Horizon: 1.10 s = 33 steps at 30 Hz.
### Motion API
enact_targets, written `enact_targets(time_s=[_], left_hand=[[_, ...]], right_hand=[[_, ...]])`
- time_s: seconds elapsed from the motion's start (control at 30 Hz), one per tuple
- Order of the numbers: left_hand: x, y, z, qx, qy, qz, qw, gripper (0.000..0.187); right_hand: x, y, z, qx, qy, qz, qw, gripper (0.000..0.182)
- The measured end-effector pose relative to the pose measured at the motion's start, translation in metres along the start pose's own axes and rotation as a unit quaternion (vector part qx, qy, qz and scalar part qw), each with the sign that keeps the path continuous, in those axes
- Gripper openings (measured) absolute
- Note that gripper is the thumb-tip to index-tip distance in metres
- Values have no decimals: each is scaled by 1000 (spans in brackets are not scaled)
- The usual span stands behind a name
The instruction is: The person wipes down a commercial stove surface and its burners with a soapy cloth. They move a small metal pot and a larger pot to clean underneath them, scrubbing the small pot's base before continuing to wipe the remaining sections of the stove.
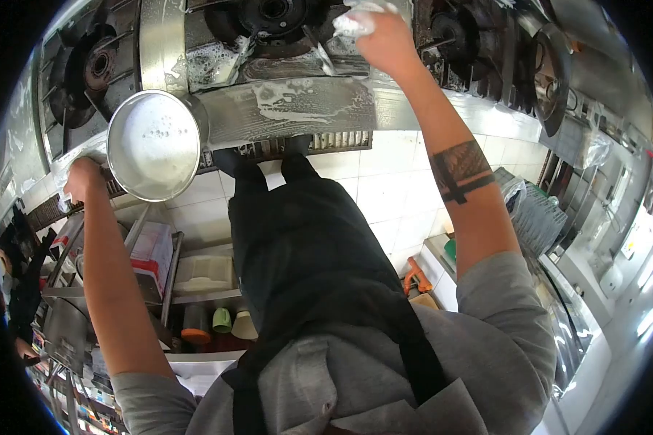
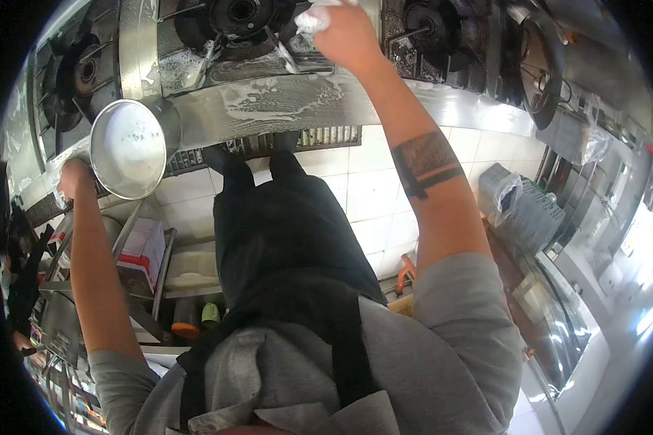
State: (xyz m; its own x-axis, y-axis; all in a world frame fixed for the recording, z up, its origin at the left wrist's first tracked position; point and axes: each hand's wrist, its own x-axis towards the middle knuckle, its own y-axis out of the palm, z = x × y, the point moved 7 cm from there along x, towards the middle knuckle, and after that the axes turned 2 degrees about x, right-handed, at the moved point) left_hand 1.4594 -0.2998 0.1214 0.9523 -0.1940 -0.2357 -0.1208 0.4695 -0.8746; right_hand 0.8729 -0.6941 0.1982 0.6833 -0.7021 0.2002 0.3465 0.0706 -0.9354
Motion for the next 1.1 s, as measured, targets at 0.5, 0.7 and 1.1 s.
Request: enact_targets(time_s=[0.5,0.7,1.1], left_hand=[[-36,-32,15,-366,-260,-43,892,75],[-52,-53,10,-365,-222,-21,904,80],[-32,-36,18,-351,-223,-52,908,67]], right_hand=[[-9,-34,-45,42,241,11,969,41],[81,-2,1,-98,36,90,990,32],[76,0,-14,49,104,-44,992,25]])
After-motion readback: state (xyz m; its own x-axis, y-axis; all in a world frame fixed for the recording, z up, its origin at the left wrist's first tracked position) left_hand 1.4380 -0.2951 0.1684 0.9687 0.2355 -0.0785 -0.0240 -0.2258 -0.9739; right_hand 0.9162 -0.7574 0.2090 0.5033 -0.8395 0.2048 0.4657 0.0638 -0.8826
